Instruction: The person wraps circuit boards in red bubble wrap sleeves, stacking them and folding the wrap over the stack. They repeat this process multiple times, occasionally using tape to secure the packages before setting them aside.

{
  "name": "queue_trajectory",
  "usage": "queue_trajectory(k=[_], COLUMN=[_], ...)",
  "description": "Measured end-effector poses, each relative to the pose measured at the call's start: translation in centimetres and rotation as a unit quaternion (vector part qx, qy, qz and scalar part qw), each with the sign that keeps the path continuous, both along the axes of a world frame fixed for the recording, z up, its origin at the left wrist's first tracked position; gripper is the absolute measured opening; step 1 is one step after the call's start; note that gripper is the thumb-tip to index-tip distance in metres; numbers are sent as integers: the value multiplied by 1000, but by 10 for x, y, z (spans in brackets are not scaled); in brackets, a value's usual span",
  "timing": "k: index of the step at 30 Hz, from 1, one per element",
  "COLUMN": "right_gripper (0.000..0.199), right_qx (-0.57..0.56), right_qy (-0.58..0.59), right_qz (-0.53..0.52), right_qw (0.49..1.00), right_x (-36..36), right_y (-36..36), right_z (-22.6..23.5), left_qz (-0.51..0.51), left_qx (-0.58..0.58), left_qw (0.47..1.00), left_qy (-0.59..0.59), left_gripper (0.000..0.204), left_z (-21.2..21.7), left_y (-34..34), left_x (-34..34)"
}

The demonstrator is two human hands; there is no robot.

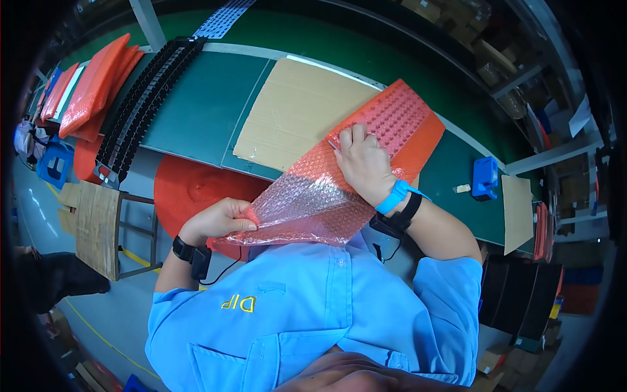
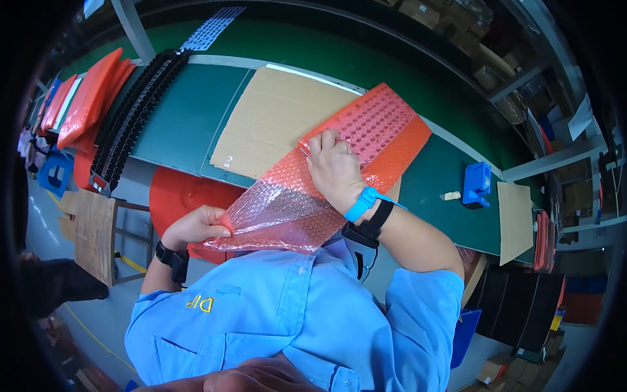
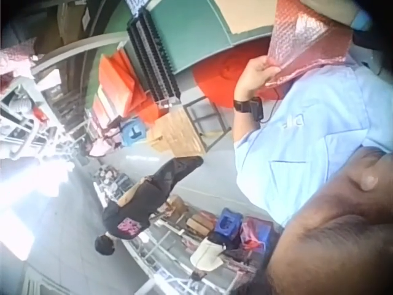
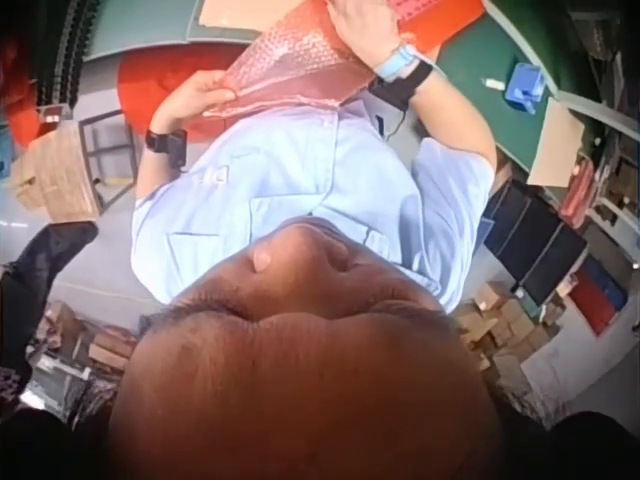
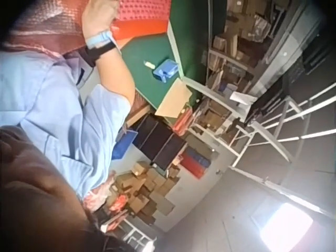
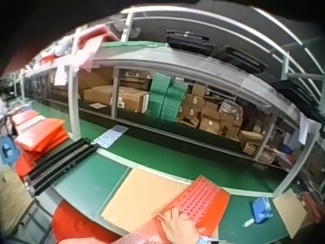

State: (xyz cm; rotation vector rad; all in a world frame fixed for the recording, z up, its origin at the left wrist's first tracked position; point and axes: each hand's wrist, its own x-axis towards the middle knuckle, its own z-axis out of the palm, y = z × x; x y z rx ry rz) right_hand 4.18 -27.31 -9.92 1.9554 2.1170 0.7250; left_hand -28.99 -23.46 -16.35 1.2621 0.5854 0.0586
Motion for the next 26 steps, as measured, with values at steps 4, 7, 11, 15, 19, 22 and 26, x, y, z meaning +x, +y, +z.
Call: queue_trajectory(k=[4, 7, 11, 15, 19, 22, 26], right_gripper=[45, 47, 50, 50, 47, 48, 52], right_qx=[-5, -16, -54, -106, -111, -102, -99], right_qy=[62, 121, 190, 208, 215, 202, 224], right_qz=[14, 13, 10, 26, 31, 31, 17], right_qw=[998, 992, 980, 972, 970, 974, 969], right_x=[3, 4, 8, 14, 14, 12, 7], right_y=[4, 4, 10, 16, 17, 17, 20], right_z=[-4, 4, 21, 21, 16, 13, 11], left_qz=[6, 1, -16, -31, -26, -25, -65], left_qx=[22, 25, 15, 44, 48, 26, 81], left_qw=[1000, 1000, 999, 997, 997, 996, 990], left_qy=[-10, 5, 43, 60, 57, 81, 92], left_gripper=[11, 11, 11, 13, 15, 17, 21], left_z=[0, 1, 7, 13, 11, 10, 31], left_y=[-2, -3, 1, 4, 6, 10, 16], left_x=[-1, -3, -4, -4, -7, -9, -10])
